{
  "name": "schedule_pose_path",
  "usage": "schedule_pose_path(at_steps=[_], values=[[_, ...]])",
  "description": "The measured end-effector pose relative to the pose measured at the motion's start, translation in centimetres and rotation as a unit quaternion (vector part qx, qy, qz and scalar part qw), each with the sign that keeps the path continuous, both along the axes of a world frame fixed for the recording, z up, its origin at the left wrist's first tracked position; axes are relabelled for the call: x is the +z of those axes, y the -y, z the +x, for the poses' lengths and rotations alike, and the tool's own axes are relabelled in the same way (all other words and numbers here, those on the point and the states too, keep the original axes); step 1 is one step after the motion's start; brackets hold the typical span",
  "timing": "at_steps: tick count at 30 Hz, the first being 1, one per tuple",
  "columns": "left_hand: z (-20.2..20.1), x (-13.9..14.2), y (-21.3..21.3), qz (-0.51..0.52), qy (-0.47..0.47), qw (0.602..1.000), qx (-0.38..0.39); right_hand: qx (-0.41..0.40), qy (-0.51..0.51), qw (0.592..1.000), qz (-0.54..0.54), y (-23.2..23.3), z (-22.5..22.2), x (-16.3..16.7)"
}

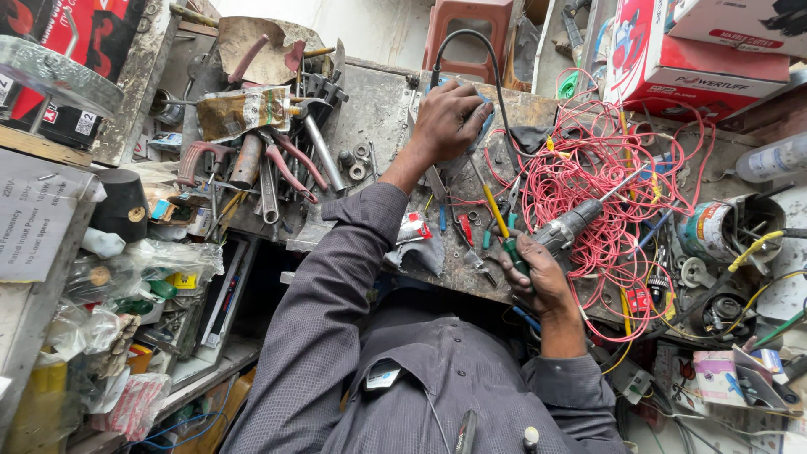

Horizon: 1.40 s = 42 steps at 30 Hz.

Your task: The person works at a cluttered repair bench handling an angle grinder and a power drill. They lift and reposition the grinder, wipe parts with a cloth, use a screwdriver on the tools, open a small red box of parts, and handle wires and small components while working on the machines.

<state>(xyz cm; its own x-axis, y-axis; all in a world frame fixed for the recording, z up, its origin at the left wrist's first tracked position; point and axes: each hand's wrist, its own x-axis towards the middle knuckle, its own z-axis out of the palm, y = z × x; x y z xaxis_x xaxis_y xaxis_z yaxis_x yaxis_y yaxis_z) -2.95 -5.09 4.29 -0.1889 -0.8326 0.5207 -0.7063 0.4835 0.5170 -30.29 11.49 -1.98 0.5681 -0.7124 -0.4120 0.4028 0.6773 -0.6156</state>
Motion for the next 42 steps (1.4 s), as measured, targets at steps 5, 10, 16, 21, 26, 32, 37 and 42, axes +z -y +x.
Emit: schedule_pose_path(at_steps=[5,10,16,21,26,32,37,42], values=[[0.0,0.3,-0.2,-0.013,0.002,1.000,0.004,0.028,0.032,0.999,-0.013,1.3,-1.3,1.2],[-0.1,0.4,-0.2,-0.010,0.000,1.000,0.008,-0.013,0.028,0.999,0.026,-1.0,1.6,0.9],[-0.3,0.2,-0.5,-0.011,-0.006,1.000,0.013,-0.035,-0.194,0.973,-0.116,-2.2,3.3,0.8],[-0.4,0.4,-0.7,-0.022,-0.013,1.000,0.018,-0.067,-0.500,0.779,-0.372,-3.2,4.9,1.5],[-0.6,0.7,-1.1,-0.011,-0.007,0.999,0.040,-0.061,-0.588,0.678,-0.437,-3.6,5.8,2.4],[-0.7,0.6,-1.0,0.002,-0.002,0.999,0.051,-0.056,-0.616,0.634,-0.464,-3.8,6.3,2.1],[-0.8,0.4,-0.6,-0.002,-0.001,0.999,0.052,-0.055,-0.521,0.786,-0.327,-3.2,5.2,1.6],[-0.8,0.4,-0.4,-0.012,-0.009,0.999,0.045,-0.136,0.228,0.945,0.191,-3.0,3.4,1.4]])
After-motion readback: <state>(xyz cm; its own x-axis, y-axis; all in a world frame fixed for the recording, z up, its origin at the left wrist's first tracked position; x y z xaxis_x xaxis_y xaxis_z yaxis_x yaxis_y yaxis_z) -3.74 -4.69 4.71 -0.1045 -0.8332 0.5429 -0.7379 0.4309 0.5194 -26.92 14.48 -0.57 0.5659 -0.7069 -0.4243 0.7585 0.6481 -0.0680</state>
